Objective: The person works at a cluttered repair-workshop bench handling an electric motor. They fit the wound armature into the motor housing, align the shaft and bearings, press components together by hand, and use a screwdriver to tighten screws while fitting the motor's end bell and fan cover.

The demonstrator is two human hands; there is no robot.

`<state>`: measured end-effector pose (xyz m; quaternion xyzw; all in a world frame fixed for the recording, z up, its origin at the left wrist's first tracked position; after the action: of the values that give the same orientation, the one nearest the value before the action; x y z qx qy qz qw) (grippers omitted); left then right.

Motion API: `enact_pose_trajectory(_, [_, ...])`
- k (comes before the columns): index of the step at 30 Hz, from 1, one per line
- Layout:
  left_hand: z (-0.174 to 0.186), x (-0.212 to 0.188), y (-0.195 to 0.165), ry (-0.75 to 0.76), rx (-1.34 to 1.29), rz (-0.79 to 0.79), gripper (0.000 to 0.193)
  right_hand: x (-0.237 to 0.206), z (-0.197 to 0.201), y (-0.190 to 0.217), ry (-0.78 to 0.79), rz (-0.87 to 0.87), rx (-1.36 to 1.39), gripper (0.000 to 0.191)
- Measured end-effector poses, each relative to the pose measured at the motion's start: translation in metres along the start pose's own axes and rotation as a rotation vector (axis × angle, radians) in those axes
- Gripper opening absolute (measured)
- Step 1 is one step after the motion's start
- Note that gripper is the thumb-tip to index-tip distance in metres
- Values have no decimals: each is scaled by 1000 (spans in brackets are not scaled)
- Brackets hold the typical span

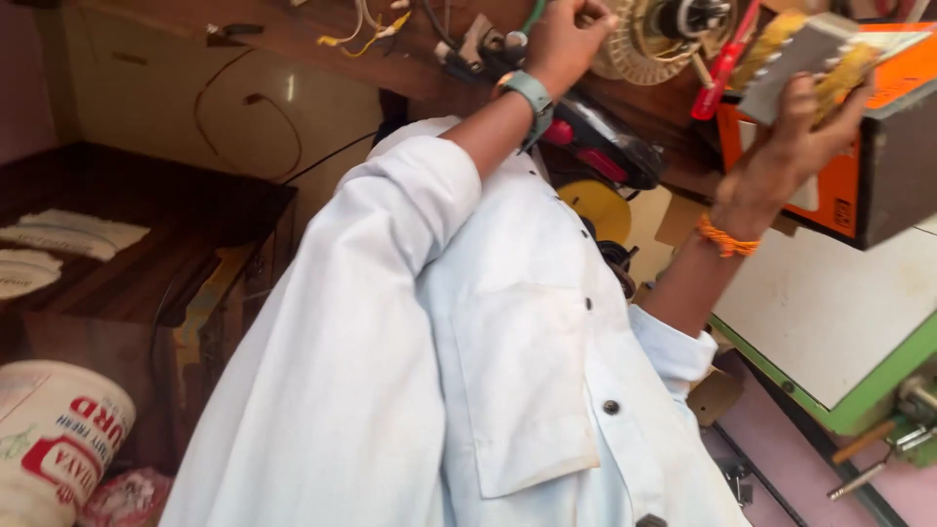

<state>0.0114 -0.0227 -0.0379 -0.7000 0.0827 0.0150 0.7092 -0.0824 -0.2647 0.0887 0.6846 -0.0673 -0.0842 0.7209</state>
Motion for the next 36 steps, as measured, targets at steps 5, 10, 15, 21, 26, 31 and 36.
enact_pose_trajectory(5, [-7,12,-12,277,-46,135,18,5,-6,5,123,57,-264,84])
enact_pose_trajectory(10, [-1,17,-18,319,-218,220,28,22,-21,13,268,103,-475,78])
enact_pose_trajectory(15, [3,24,-12,293,-259,251,39,40,-40,29,381,171,-717,73])
enact_pose_trajectory(21, [9,24,-15,264,-293,196,55,50,-62,30,428,202,-835,79])
enact_pose_trajectory(26, [13,23,-13,272,-240,291,70,54,-72,27,405,195,-1034,83])
enact_pose_trajectory(31, [20,23,-9,270,-293,290,81,55,-75,27,405,238,-1094,85])
enact_pose_trajectory(36, [28,24,-8,238,-272,267,85,59,-76,26,398,236,-1099,88])
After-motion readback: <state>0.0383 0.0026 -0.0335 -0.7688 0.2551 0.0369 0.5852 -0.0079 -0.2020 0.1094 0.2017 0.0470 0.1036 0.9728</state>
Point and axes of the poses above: each hand's wrist, its own x-axis towards the middle knuckle, its own z-axis out of the back of the hand, y = z × x, the point moved 5 cm from there along x, towards the middle knuckle, and after that the axes turned 15 degrees about y, right-handed, at the moved point
